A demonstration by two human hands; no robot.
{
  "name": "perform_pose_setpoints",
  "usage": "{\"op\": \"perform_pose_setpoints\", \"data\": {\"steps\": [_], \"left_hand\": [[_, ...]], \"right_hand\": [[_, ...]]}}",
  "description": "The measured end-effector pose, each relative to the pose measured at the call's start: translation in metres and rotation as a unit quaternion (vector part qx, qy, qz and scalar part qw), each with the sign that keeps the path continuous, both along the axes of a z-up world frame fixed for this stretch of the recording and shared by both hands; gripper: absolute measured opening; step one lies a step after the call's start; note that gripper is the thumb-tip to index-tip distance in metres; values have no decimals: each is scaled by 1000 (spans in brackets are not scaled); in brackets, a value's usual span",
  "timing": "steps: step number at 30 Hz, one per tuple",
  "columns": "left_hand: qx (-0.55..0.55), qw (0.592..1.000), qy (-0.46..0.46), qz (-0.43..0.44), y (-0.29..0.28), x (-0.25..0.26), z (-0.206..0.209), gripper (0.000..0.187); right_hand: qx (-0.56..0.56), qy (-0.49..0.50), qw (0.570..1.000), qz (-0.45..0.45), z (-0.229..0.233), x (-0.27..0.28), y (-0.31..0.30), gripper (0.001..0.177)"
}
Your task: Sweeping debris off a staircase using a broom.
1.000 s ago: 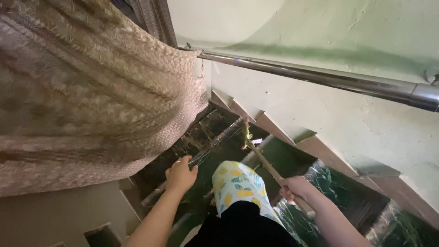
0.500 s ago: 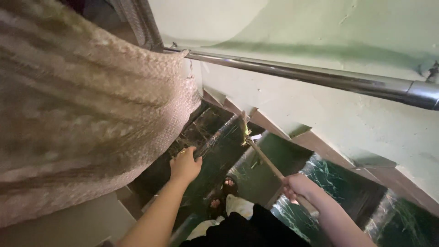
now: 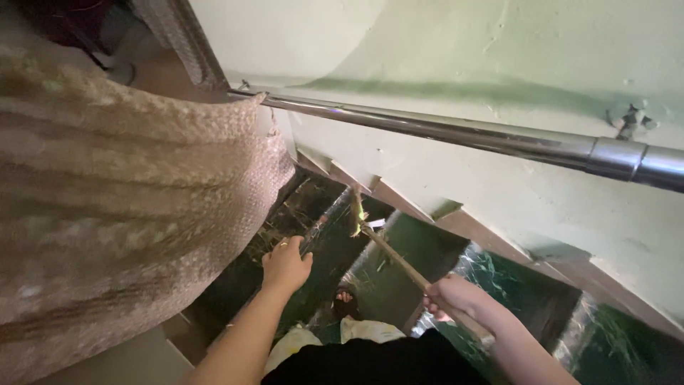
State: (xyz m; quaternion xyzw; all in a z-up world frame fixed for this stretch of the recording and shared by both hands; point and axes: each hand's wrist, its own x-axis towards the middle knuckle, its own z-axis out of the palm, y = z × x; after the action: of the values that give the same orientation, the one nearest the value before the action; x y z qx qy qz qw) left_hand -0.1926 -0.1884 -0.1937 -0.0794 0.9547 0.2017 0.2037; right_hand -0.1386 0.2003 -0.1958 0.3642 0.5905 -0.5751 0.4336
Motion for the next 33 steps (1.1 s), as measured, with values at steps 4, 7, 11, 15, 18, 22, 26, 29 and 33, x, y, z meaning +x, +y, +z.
{"op": "perform_pose_setpoints", "data": {"steps": [4,7,11,15,18,22,26,29,33], "left_hand": [[-2,999,-2,-35,-2,-10,-1,52],[0,998,1,-61,-9,-9,3,53],[6,996,-9,-88,-23,-7,9,52],[7,992,-29,-121,-40,7,11,53],[12,991,-18,-134,-51,17,5,54],[15,985,-40,-168,-62,33,-3,54],[26,985,-14,-168,-70,39,6,54],[28,984,-8,-177,-73,39,11,53],[48,982,41,-180,-71,26,4,54]], "right_hand": [[-32,-14,997,-64,0,22,5,17],[-73,-18,995,-69,-11,46,5,9],[-106,-31,990,-91,-24,78,-8,6],[-49,-13,992,-115,26,110,-60,14],[6,14,991,-130,26,138,-76,22],[38,12,984,-176,37,185,-100,14],[53,22,979,-193,17,217,-100,12],[76,8,971,-227,23,223,-118,15],[98,-20,962,-252,-10,220,-109,20]]}}
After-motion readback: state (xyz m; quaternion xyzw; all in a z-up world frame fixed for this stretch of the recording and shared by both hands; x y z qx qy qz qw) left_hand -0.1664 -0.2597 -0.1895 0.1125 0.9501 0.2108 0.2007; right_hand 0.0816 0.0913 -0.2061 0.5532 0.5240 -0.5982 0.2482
